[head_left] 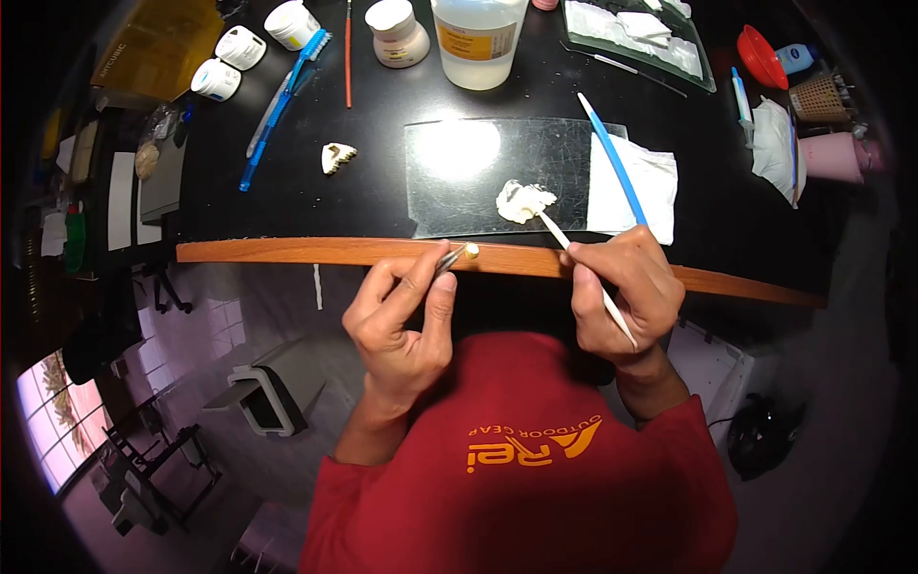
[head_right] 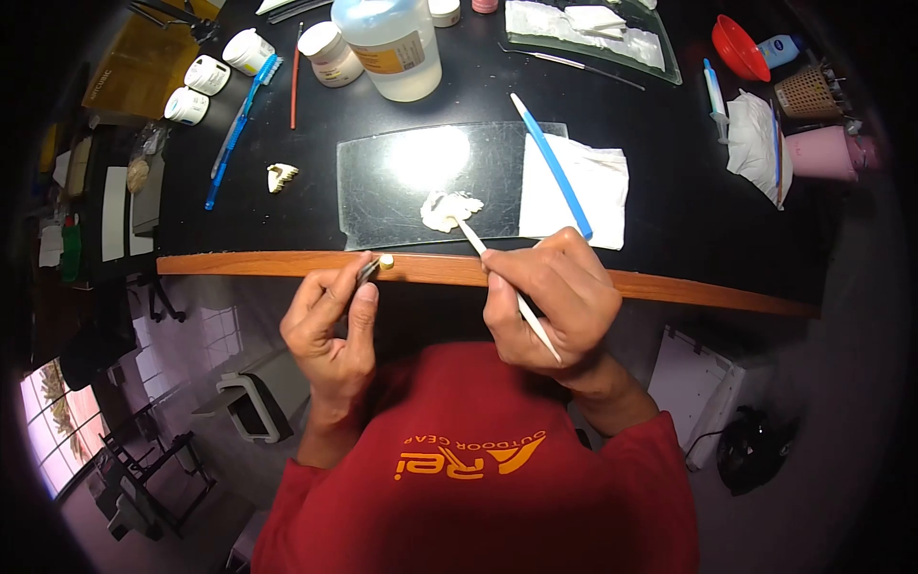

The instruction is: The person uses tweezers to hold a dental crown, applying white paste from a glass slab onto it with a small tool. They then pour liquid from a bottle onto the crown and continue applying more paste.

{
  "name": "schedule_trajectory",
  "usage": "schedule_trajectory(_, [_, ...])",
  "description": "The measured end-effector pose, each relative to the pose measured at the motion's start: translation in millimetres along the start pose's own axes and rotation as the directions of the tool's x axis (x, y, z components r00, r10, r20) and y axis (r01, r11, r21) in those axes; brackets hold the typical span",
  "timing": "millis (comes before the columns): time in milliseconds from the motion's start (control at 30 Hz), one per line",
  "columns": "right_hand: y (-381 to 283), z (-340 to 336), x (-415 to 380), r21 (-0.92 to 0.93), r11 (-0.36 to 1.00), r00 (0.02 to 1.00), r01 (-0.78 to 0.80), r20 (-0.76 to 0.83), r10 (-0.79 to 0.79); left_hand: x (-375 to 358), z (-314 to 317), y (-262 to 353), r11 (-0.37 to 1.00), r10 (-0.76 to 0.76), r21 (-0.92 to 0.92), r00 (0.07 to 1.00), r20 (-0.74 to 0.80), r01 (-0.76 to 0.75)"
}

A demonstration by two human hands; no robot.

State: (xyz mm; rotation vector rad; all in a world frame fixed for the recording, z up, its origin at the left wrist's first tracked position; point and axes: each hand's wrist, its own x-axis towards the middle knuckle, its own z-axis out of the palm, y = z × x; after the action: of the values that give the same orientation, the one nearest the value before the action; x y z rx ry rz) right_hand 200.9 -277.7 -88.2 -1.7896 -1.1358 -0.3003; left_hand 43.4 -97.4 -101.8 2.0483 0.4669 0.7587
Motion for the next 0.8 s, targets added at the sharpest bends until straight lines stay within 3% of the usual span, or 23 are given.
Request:
schedule_trajectory(33, [2.5, 0.1, -1.7, 0.005, 1.0, 1.0, -0.008, -0.008, 0.008, 5.4, -3.4, 7.7, 0.998, -0.048, 0.032, 0.998, 0.042, 0.046])
schedule_trajectory(167, [1.6, -1.1, -3.1, -0.022, 1.0, 0.997, -0.012, 0.077, 0.014, 23.4, -7.9, 9.7, 0.991, 0.035, 0.126, 0.994, 0.102, -0.048])
schedule_trajectory(367, [2.9, -3.9, -5.6, 0.034, 0.999, 0.996, -0.023, 0.089, 0.02, 25.9, -6.5, 3.2, 0.992, 0.059, 0.107, 0.991, 0.121, -0.072])
schedule_trajectory(600, [0.2, 2.3, 2.5, 0.28, 0.96, 0.997, 0.009, 0.065, -0.029, 29.9, -10.9, 3.4, 0.989, 0.067, 0.122, 0.984, 0.168, -0.088])
schedule_trajectory(800, [-1.5, 3.7, 4.1, 0.249, 0.967, 0.991, 0.05, 0.107, -0.078, 30.9, -12.4, 2.6, 0.988, 0.07, 0.125, 0.982, 0.178, -0.093])
